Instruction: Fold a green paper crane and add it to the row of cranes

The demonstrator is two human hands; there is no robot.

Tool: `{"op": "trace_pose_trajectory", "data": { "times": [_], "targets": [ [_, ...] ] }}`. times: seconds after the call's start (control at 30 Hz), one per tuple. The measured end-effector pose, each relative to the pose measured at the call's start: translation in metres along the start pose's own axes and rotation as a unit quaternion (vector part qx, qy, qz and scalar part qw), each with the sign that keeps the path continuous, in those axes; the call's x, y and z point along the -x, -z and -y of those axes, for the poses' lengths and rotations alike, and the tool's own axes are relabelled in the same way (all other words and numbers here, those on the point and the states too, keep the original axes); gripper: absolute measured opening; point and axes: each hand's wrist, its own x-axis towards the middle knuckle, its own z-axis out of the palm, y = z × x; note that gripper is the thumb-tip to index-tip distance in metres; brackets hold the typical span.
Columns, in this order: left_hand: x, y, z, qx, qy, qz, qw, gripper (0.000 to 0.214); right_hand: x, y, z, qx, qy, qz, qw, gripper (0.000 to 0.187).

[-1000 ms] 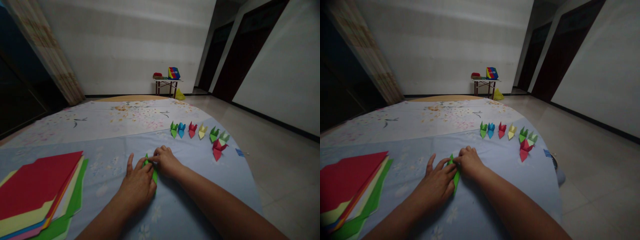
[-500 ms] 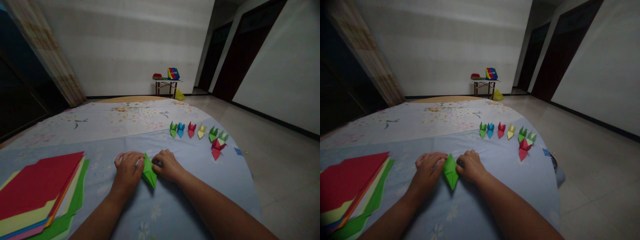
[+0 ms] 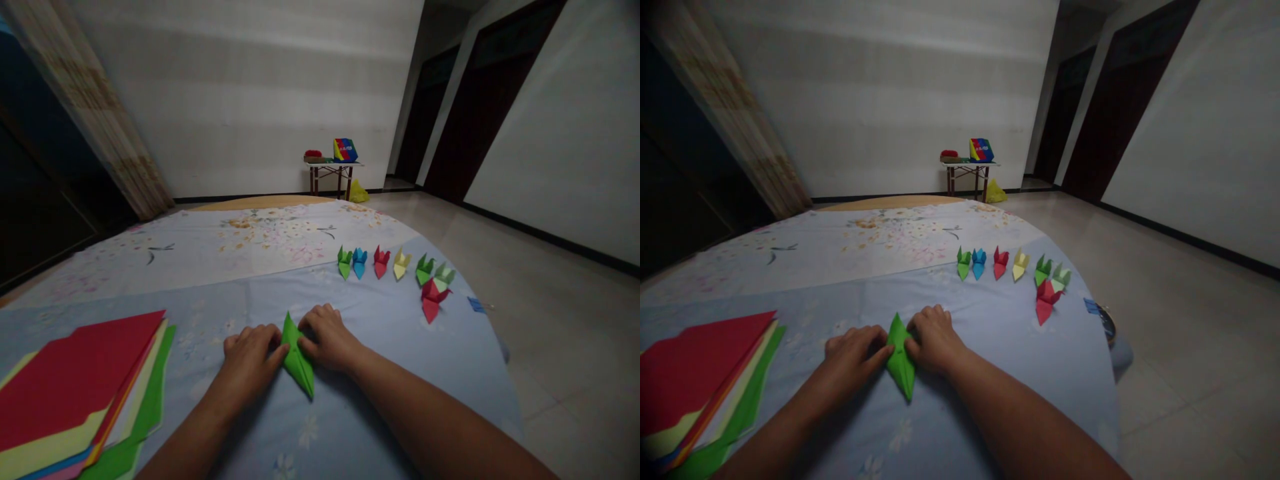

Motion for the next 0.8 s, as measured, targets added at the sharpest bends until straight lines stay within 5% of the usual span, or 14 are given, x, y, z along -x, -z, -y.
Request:
{"op": "trace_pose_trajectory", "data": {
  "times": [0.17, 0.37, 0.53, 0.8],
  "targets": [
    [-0.005, -0.001, 0.003, 0.196, 0.005, -0.004, 0.981, 0.018, -0.008, -0.004, -0.008, -0.2, -0.01, -0.031, 0.979, 0.011],
    [-0.014, -0.007, 0.002, 0.471, 0.055, 0.0, 0.88, 0.027, -0.018, -0.003, -0.011, -0.495, -0.037, -0.044, 0.867, 0.023],
    [-0.018, -0.009, -0.003, 0.578, 0.104, 0.028, 0.809, 0.045, -0.02, 0.002, -0.007, -0.536, -0.057, -0.071, 0.84, 0.032],
    [-0.016, -0.009, -0.011, 0.612, 0.133, 0.042, 0.779, 0.043, -0.019, 0.001, -0.002, -0.549, -0.034, -0.088, 0.83, 0.028]
  ]
}}
